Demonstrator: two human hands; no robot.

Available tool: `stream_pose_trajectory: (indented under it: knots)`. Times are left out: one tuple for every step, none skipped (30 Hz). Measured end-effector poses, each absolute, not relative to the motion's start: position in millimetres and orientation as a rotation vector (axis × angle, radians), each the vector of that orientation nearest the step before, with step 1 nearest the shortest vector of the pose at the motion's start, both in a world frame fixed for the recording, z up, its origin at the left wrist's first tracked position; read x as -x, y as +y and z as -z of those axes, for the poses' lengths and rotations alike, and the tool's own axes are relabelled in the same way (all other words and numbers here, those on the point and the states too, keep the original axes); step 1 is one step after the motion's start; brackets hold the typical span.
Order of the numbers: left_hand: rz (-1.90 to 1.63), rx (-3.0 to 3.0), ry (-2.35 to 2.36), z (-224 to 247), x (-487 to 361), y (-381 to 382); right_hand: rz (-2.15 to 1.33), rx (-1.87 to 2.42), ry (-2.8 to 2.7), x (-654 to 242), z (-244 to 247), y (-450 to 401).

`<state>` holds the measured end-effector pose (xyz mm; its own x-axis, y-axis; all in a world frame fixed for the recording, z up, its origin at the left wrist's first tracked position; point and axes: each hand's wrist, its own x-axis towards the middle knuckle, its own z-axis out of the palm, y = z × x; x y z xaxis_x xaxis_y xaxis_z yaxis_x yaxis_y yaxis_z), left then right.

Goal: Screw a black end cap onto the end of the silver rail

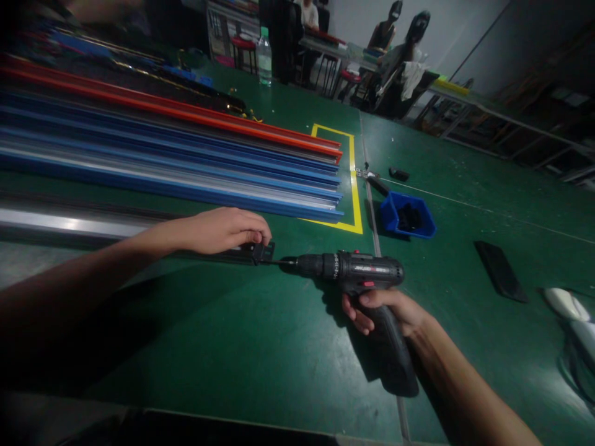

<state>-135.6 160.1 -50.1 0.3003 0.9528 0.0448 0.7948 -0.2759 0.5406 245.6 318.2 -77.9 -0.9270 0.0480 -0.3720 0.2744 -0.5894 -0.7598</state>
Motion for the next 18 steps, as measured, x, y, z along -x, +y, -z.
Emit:
stream_pose_trajectory:
  knots:
    - [-0.511, -2.157, 1.559, 50.3, 135.6, 160.2, 2.635, -0.546, 1.353, -245.4, 77.7, 317.8]
    - [-0.511, -2.157, 1.558, 50.3, 135.5, 160.2, 2.636, -0.548, 1.352, -245.0, 77.5, 317.5]
    - [-0.508, -2.155, 1.557, 50.3, 135.5, 160.3, 2.636, -0.551, 1.350, -244.5, 77.1, 317.1]
    - [-0.505, -2.154, 1.557, 50.2, 135.5, 160.3, 2.639, -0.551, 1.346, -244.0, 76.8, 316.8]
    - [-0.501, -2.154, 1.557, 50.1, 135.5, 160.3, 2.640, -0.552, 1.342, -243.7, 76.4, 316.5]
    - [-0.495, -2.153, 1.559, 50.0, 135.5, 160.4, 2.641, -0.554, 1.339, -243.4, 76.1, 316.3]
    - [-0.490, -2.154, 1.560, 49.9, 135.5, 160.5, 2.641, -0.560, 1.337, -243.3, 75.8, 316.2]
    - [-0.486, -2.155, 1.561, 49.8, 135.5, 160.6, 2.642, -0.567, 1.334, -243.4, 75.6, 316.2]
    - [-0.484, -2.158, 1.560, 49.7, 135.5, 160.8, 2.641, -0.576, 1.334, -243.6, 75.5, 316.2]
    - [-0.485, -2.161, 1.559, 49.7, 135.5, 160.9, 2.640, -0.584, 1.335, -243.8, 75.4, 316.4]
    - [-0.487, -2.164, 1.556, 49.6, 135.5, 160.9, 2.639, -0.591, 1.337, -244.0, 75.3, 316.5]
    - [-0.490, -2.167, 1.555, 49.5, 135.4, 160.9, 2.637, -0.597, 1.340, -244.2, 75.2, 316.5]
    - [-0.492, -2.168, 1.554, 49.3, 135.3, 160.9, 2.633, -0.599, 1.342, -244.4, 75.0, 316.6]
    - [-0.494, -2.167, 1.554, 49.2, 135.2, 160.8, 2.629, -0.604, 1.345, -244.4, 74.8, 316.5]
    - [-0.495, -2.166, 1.554, 49.1, 135.1, 160.8, 2.625, -0.611, 1.347, -244.4, 74.6, 316.4]
    - [-0.495, -2.164, 1.553, 48.9, 135.0, 160.8, 2.624, -0.617, 1.350, -244.3, 74.4, 316.3]
    - [-0.494, -2.163, 1.551, 48.9, 134.9, 160.8, 2.623, -0.620, 1.353, -244.2, 74.4, 316.2]
    - [-0.495, -2.164, 1.550, 48.9, 134.9, 160.9, 2.624, -0.618, 1.355, -244.1, 74.4, 316.1]
